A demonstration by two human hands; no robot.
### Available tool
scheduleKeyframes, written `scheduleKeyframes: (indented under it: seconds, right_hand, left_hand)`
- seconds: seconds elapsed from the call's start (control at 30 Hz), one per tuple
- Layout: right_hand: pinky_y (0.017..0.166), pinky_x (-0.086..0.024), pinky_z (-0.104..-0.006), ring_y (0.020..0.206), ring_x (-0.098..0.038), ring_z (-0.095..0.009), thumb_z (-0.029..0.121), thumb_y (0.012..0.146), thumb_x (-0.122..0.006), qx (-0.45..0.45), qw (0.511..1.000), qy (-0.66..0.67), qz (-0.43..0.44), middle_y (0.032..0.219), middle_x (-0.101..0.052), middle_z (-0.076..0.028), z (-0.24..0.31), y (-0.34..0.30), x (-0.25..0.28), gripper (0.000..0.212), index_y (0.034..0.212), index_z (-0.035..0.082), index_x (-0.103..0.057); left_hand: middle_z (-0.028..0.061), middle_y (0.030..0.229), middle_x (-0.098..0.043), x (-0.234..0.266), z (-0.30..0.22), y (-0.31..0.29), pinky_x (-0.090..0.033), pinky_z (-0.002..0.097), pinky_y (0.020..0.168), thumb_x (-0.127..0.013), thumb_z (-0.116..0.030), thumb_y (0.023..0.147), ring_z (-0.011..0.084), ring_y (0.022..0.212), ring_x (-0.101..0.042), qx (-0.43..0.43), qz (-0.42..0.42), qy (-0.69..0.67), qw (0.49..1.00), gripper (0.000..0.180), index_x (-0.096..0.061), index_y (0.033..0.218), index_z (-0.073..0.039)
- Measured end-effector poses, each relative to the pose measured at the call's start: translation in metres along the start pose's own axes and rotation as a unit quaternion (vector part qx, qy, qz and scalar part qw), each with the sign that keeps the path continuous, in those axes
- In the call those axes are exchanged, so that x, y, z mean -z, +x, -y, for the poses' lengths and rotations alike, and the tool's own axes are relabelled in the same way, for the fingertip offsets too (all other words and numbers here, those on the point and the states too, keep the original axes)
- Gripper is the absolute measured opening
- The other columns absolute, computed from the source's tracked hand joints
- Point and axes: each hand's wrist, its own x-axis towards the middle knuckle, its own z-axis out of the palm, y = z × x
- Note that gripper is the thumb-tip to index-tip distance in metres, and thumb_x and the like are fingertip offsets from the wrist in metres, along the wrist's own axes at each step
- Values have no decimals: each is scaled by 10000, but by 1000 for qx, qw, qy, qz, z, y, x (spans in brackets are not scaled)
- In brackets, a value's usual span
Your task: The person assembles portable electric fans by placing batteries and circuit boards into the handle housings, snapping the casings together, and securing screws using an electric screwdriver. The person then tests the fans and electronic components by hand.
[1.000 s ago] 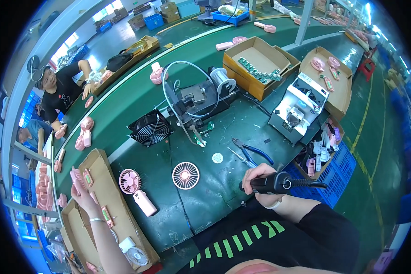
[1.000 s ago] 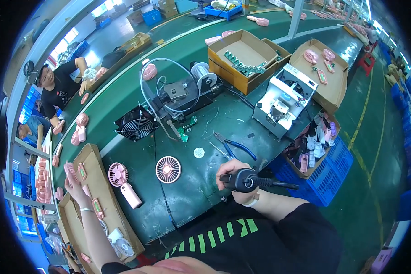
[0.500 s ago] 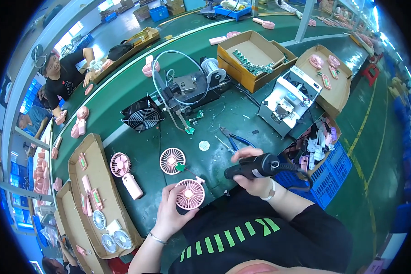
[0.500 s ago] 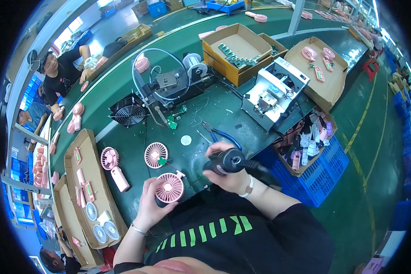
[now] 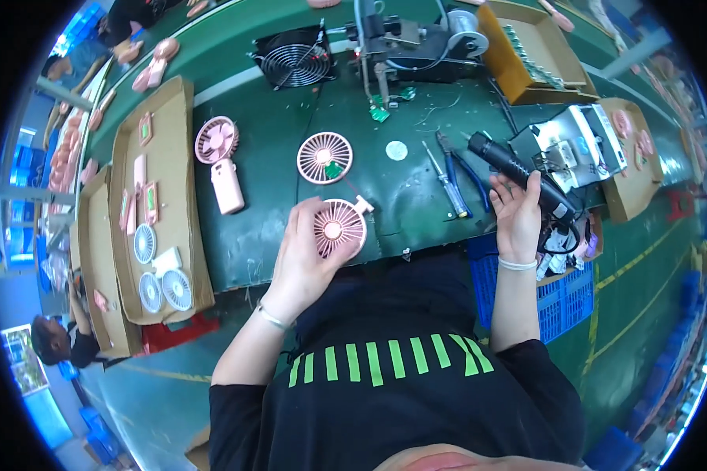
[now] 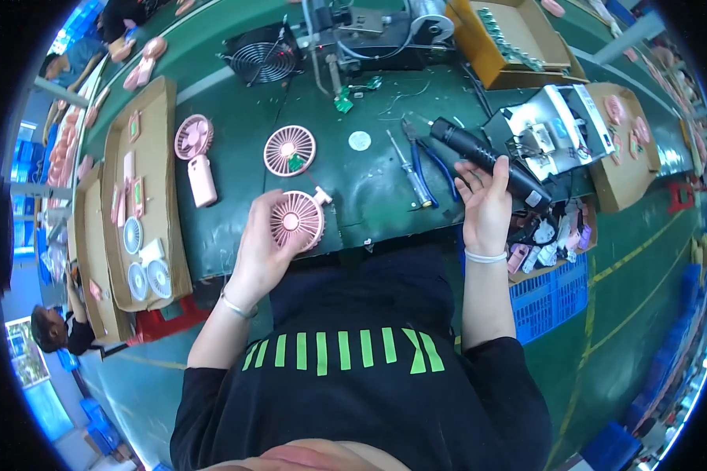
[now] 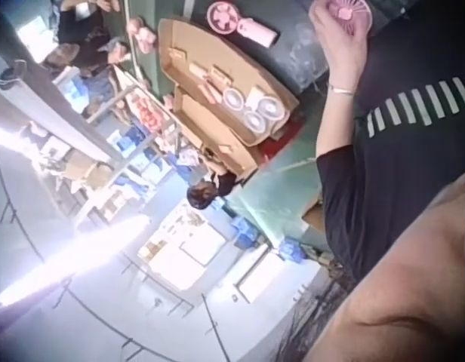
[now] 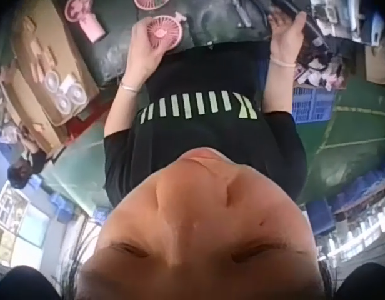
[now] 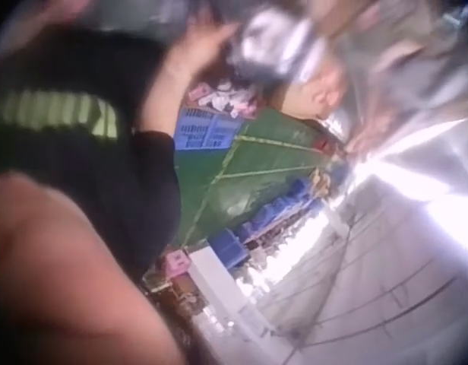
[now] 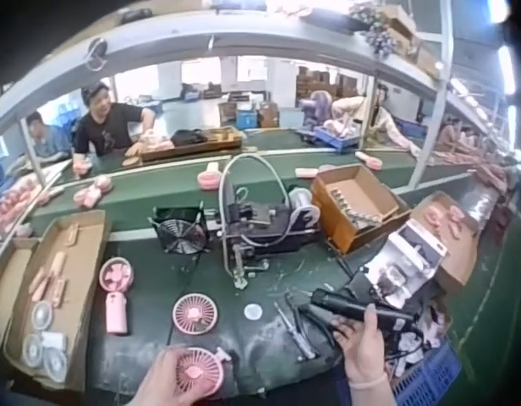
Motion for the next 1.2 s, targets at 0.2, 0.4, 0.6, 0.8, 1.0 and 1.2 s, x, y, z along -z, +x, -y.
scheduleKeyframes:
  seconds: [0.2,0.4,0.6,0.8,1.0,1.2]
  right_hand:
    - [805,-500,-263,1022,-644,-224,438,1023,-436,-43,999,16,14,1184,-639,-184,-14,11,8,504,1213,-13,-556]
    - [685,-513,-271,763,-662,-183,255,1031,-459,41,989,-121,76,947,-688,-152,-18,-17,-17,338,1103,-51,-585]
    - [695,-500,-236,753,-634,-120,65,979,-536,126,917,-300,229,891,-679,-91,-47,-55,-45,154,1032,-49,-625]
    - [634,-485,-222,704,-625,-93,41,933,-593,165,855,-390,298,858,-692,-82,-90,-51,-73,109,999,-23,-652]
    - [599,-469,-216,678,-614,-95,39,928,-602,180,853,-399,283,843,-685,-76,-89,-56,-76,90,972,-17,-656]
    - [540,-434,-248,585,-567,-118,11,898,-621,232,830,-409,300,793,-653,-82,-91,-54,-85,73,962,-11,-648]
  left_hand:
    - [137,980,-655,-8,16,26,-516,317,809,-674,-176,900,203,898,-655,50,-87,-50,994,290,-567,1080,25]
    - [137,725,-690,0,11,53,-517,384,667,-625,-362,889,310,695,-674,143,-41,-27,989,357,-719,835,-22]
    - [160,716,-669,-4,25,74,-525,438,675,-641,-448,849,345,706,-662,120,4,44,992,389,-750,758,-85]
    - [20,720,-646,-8,34,59,-485,239,641,-716,-148,844,79,685,-605,89,-80,-257,959,165,-691,850,15]
    - [101,978,-685,22,37,35,-515,293,839,-563,-99,967,150,895,-645,68,-88,-507,855,107,-597,961,2]
    - [99,932,-683,19,36,27,-542,263,800,-578,-96,971,139,881,-662,99,-123,-437,885,101,-578,996,2]
